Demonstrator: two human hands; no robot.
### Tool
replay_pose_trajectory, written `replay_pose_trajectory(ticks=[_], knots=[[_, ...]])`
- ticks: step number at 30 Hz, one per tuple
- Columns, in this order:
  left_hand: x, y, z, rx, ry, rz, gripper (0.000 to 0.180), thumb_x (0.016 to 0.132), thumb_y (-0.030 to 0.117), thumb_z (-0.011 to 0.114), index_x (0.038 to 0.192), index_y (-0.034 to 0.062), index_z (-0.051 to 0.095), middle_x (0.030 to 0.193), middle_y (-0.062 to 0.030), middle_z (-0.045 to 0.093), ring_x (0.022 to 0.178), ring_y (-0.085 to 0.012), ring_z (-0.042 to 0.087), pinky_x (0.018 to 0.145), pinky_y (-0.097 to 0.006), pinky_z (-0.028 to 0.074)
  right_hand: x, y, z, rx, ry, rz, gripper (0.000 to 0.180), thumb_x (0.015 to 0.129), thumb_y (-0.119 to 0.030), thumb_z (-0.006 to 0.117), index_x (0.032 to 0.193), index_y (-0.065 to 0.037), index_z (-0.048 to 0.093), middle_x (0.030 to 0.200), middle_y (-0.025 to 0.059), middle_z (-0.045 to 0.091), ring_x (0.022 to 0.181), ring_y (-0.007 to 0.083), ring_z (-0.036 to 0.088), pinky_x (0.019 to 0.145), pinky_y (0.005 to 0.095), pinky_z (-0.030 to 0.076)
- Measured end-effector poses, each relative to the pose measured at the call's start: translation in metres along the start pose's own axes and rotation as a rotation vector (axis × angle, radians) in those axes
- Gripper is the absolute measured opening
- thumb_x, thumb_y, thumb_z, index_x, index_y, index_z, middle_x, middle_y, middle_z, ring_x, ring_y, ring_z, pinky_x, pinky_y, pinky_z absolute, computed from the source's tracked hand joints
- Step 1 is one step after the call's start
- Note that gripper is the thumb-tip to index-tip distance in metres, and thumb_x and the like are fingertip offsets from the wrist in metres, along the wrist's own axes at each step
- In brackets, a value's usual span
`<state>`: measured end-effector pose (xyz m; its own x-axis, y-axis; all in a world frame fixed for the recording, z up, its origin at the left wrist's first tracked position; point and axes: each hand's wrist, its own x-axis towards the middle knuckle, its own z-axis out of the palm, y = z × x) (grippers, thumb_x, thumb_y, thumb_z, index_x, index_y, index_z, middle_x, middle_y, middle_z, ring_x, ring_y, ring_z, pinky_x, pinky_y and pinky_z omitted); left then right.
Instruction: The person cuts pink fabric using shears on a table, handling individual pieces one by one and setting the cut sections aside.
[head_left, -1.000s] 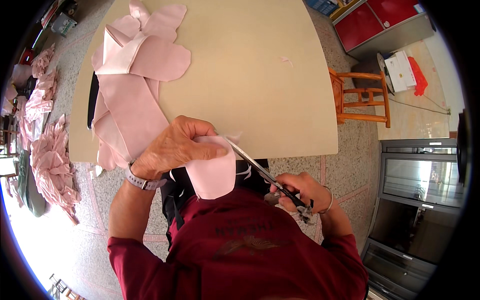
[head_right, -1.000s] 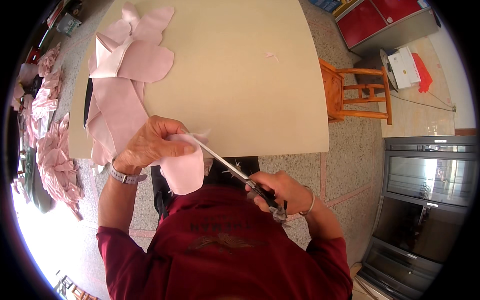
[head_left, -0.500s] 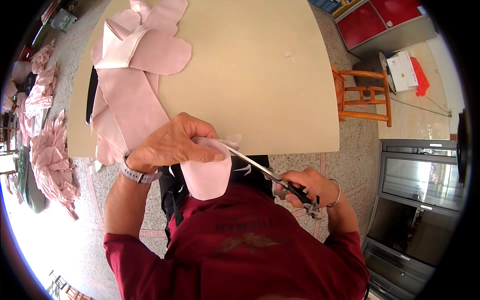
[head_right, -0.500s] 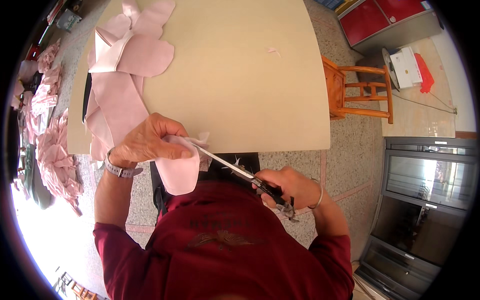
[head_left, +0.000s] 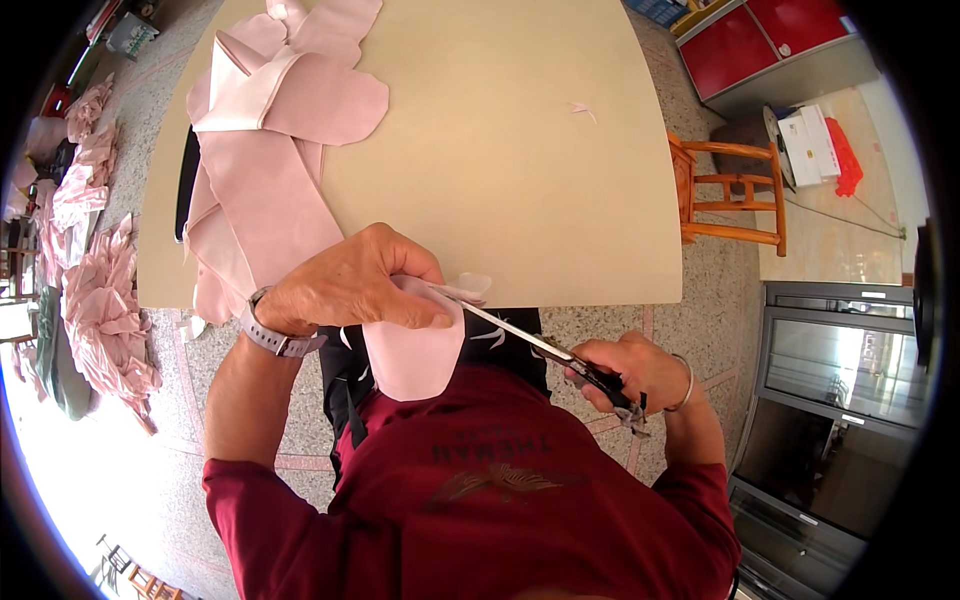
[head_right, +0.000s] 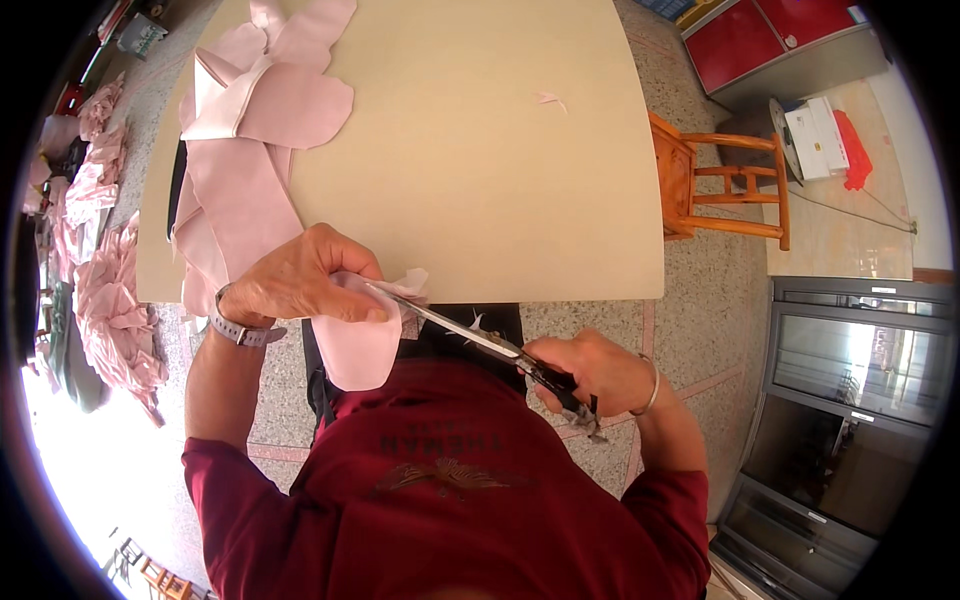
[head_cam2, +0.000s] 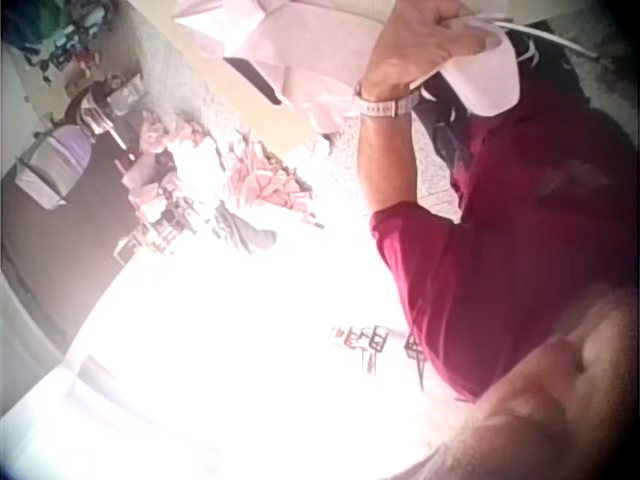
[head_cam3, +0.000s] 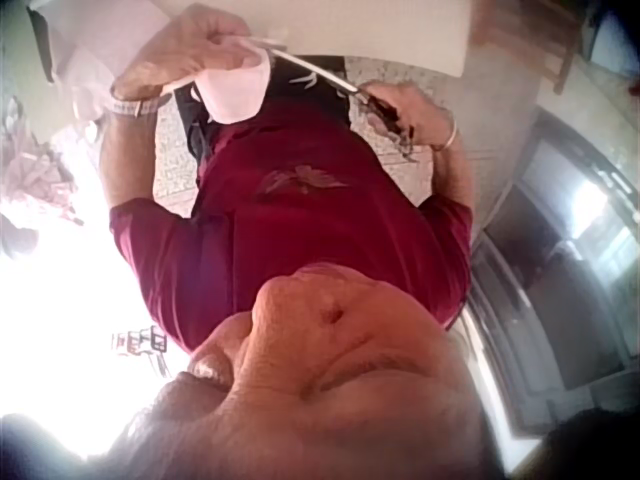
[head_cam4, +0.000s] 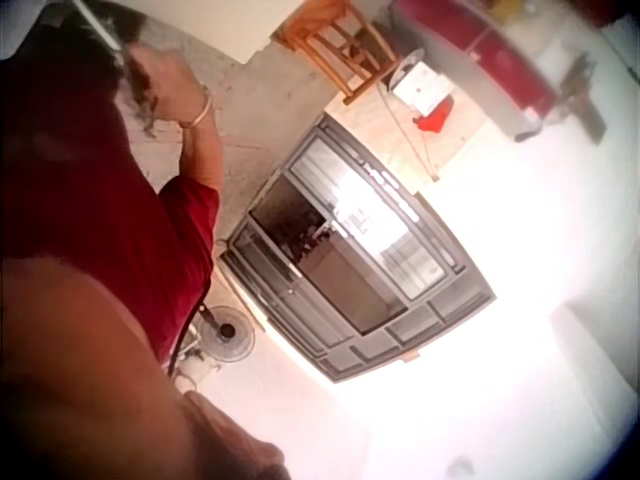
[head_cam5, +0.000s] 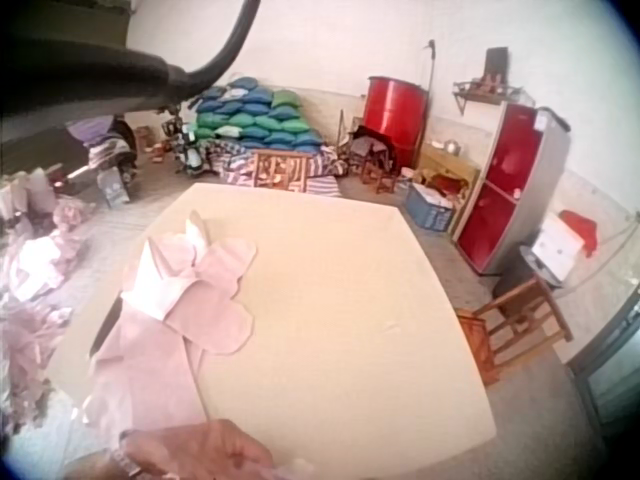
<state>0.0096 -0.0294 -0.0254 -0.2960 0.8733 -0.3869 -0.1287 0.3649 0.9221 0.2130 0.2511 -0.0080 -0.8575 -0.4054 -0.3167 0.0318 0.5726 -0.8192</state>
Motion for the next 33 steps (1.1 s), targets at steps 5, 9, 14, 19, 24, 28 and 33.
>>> replay_pose_trajectory(ticks=[5, 9, 14, 19, 24, 28, 33], knots=[[0.001, -0.001, 0.000, 0.000, 0.012, 0.022, 0.022, 0.076, 0.018, 0.082, 0.082, -0.0001, 0.071, 0.066, 0.0078, 0.057, 0.060, -0.0004, 0.045, 0.050, -0.021, 0.033, -0.001, 0.001, 0.004, -0.028, 0.029, -0.047, 0.017, 0.081, -0.009, 0.069, 0.094, -0.005, 0.059, 0.053, 0.0048, 0.049, 0.042, 0.0164, 0.048, 0.043, 0.0305, 0.038], [0.001, -0.002, 0.002, 0.002, 0.006, 0.015, 0.022, 0.075, 0.018, 0.083, 0.082, -0.0003, 0.071, 0.065, 0.0073, 0.057, 0.059, -0.0005, 0.045, 0.050, -0.021, 0.033, -0.001, -0.001, 0.004, -0.009, 0.005, -0.017, 0.017, 0.083, -0.011, 0.069, 0.095, -0.004, 0.060, 0.054, 0.0037, 0.052, 0.043, 0.0155, 0.049, 0.043, 0.0304, 0.038], [0.001, 0.001, 0.000, -0.006, -0.018, 0.017, 0.023, 0.075, 0.018, 0.083, 0.081, -0.0006, 0.071, 0.065, 0.0068, 0.057, 0.059, -0.0011, 0.045, 0.050, -0.021, 0.033, 0.000, 0.000, 0.004, 0.070, -0.018, 0.015, 0.020, 0.084, -0.016, 0.069, 0.097, -0.004, 0.059, 0.055, 0.0052, 0.052, 0.045, 0.0178, 0.051, 0.045, 0.0315, 0.039], [0.007, 0.001, 0.001, 0.063, -0.036, 0.015, 0.023, 0.075, 0.019, 0.083, 0.080, -0.0006, 0.071, 0.064, 0.0066, 0.056, 0.059, -0.0016, 0.045, 0.050, -0.022, 0.033, 0.000, 0.000, 0.004, 0.058, -0.012, 0.022, 0.027, 0.084, -0.023, 0.069, 0.099, -0.003, 0.059, 0.059, 0.0102, 0.053, 0.046, 0.0235, 0.052, 0.048, 0.0348, 0.042], [0.001, -0.004, -0.006, 0.131, -0.038, 0.078, 0.027, 0.076, 0.025, 0.081, 0.080, 0.0003, 0.071, 0.060, 0.0043, 0.054, 0.057, -0.0041, 0.045, 0.049, -0.025, 0.034, 0.008, 0.001, 0.004, 0.042, -0.030, 0.014, 0.023, 0.083, -0.019, 0.068, 0.098, -0.003, 0.058, 0.061, 0.0110, 0.054, 0.049, 0.0235, 0.054, 0.049, 0.0348, 0.043], [-0.001, -0.010, -0.004, 0.296, -0.028, 0.159, 0.036, 0.080, 0.038, 0.073, 0.075, 0.0028, 0.068, 0.057, -0.0044, 0.053, 0.055, -0.0109, 0.046, 0.048, -0.032, 0.036, 0.010, -0.007, 0.008, 0.018, -0.083, 0.179, 0.018, 0.082, -0.018, 0.066, 0.094, -0.005, 0.061, 0.063, 0.0095, 0.057, 0.051, 0.0224, 0.056, 0.051, 0.0330, 0.045], [0.009, -0.004, 0.020, 0.072, -0.019, 0.251, 0.032, 0.074, 0.027, 0.076, 0.081, -0.0026, 0.069, 0.068, -0.0061, 0.065, 0.064, -0.0128, 0.061, 0.056, -0.029, 0.048, -0.025, -0.008, 0.020, -0.066, 0.058, 0.129, 0.020, 0.075, -0.014, 0.068, 0.090, -0.003, 0.063, 0.060, 0.0036, 0.056, 0.051, 0.0093, 0.052, 0.049, 0.0261, 0.042]])
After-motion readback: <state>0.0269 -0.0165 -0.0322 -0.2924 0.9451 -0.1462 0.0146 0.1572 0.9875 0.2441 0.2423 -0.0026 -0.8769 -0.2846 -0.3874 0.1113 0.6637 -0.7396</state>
